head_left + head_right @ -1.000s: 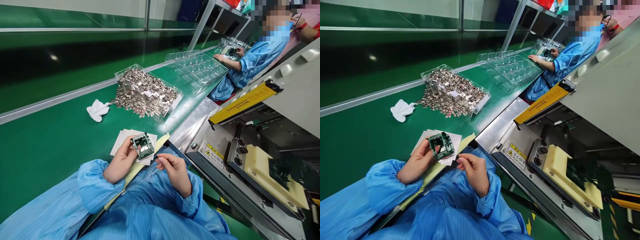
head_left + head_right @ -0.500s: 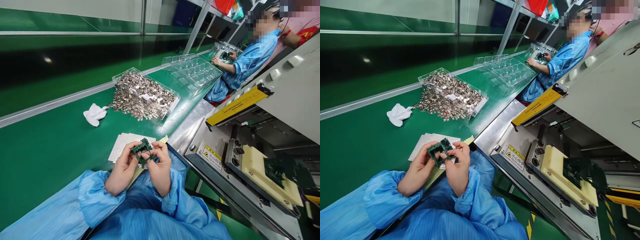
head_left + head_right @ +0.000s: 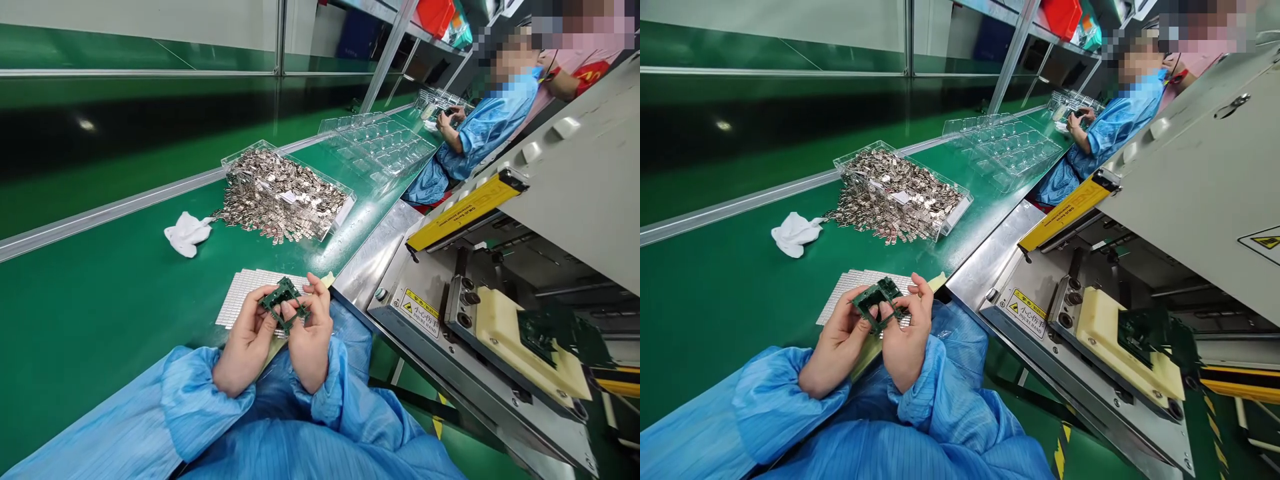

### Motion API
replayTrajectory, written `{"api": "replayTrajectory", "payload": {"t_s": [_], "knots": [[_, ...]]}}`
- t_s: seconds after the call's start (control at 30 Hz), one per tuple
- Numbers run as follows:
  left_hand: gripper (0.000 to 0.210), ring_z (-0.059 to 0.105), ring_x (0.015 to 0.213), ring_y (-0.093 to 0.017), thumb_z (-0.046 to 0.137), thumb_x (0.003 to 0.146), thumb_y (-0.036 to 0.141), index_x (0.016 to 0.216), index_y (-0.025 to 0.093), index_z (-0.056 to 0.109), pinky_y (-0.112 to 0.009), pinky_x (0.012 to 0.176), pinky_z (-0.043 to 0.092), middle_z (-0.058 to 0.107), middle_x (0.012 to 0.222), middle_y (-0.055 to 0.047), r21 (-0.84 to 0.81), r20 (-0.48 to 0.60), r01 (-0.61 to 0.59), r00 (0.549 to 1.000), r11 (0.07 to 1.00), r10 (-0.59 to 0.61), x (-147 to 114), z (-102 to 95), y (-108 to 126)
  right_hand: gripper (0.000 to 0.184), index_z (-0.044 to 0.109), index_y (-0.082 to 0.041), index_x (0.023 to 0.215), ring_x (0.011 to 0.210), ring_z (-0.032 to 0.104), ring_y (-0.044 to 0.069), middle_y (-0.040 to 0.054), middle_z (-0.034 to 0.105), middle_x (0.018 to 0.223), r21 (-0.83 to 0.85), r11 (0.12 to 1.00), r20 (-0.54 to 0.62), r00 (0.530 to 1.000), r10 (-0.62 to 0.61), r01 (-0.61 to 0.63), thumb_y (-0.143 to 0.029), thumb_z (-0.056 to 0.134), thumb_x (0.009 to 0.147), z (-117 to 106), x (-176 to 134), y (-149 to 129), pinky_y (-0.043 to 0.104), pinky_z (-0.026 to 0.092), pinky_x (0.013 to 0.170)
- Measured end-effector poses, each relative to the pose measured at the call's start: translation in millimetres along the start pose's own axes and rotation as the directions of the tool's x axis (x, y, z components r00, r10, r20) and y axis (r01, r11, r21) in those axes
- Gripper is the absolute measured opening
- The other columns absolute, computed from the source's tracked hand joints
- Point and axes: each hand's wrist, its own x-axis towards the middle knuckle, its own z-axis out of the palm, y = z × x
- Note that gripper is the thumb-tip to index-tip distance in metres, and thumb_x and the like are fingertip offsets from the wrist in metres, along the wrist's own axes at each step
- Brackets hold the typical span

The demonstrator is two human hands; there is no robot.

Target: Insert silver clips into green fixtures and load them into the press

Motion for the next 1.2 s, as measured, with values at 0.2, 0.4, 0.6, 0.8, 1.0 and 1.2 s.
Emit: {"api": "replayTrajectory", "payload": {"t_s": [0.2,0.4,0.6,0.8,1.0,1.2], "knots": [[0.035,0.061,0.095,-0.018,0.059,0.089,0.043,0.117,0.023,0.051,-0.027,0.083,0.050,0.061,0.110,-0.006,-0.082,0.087,0.007,0.996,0.997,0.000,1,0.1,2,0.037,0.055,-0.022,0.107,0.107,0.055,0.022,0.0083,0.046,0.137,0.250,0.949,0.180,0.973,0.147,-0.190,-0.037,0.077,0.080,-16,11,-7,0.031,0.046,0.090],[0.047,0.062,0.088,-0.022,0.058,0.085,0.056,0.115,0.020,0.054,-0.031,0.078,0.053,0.065,0.101,-0.007,0.065,0.244,0.117,0.961,0.991,-0.130,6,-0.5,21,0.080,0.039,-0.026,0.144,0.133,0.036,0.028,0.0093,0.039,0.146,0.290,0.951,0.519,0.852,-0.067,-0.102,-0.046,0.082,0.079,-69,25,-10,0.037,0.040,0.100],[0.053,0.064,0.100,-0.028,0.057,0.084,0.058,0.130,0.031,0.050,-0.036,0.087,0.055,0.066,0.112,-0.005,0.262,0.609,0.066,0.763,0.963,-0.218,9,18.7,43,0.089,0.055,-0.019,0.135,0.109,0.055,0.025,0.0084,0.059,0.120,0.128,0.981,0.482,0.855,-0.192,0.148,-0.059,0.089,0.063,-130,14,-36,0.031,0.042,0.097],[0.058,0.060,0.116,-0.029,0.064,0.079,0.056,0.130,0.031,0.052,-0.038,0.097,0.052,0.057,0.134,-0.006,0.226,0.904,-0.242,0.412,0.944,-0.111,49,119.7,96,0.086,0.061,-0.022,0.126,0.101,0.062,0.028,0.0083,0.064,0.110,0.207,0.963,0.056,0.980,-0.190,0.175,-0.060,0.092,0.056,-246,-30,-71,0.039,0.049,0.092],[0.086,0.045,0.132,-0.033,0.070,0.072,0.053,0.141,0.013,0.040,-0.046,0.112,0.037,0.046,0.146,-0.016,0.107,0.904,-0.651,0.378,0.751,0.199,63,280.4,117,0.082,0.056,-0.018,0.131,0.121,0.050,0.032,0.0126,0.055,0.130,-0.115,0.946,-0.619,0.724,-0.306,0.302,-0.058,0.087,0.067,-341,-49,-78,0.046,0.042,0.105],[0.072,0.066,0.100,-0.028,0.073,0.069,0.049,0.128,0.013,0.051,-0.046,0.093,0.053,0.069,0.107,-0.013,0.074,0.828,-0.437,0.528,0.896,0.189,57,333.3,113,0.082,0.053,-0.016,0.134,0.123,0.049,0.031,0.0134,0.054,0.131,-0.251,0.929,-0.498,0.786,-0.366,0.273,-0.055,0.086,0.070,-375,-25,-76,0.043,0.044,0.105]]}}
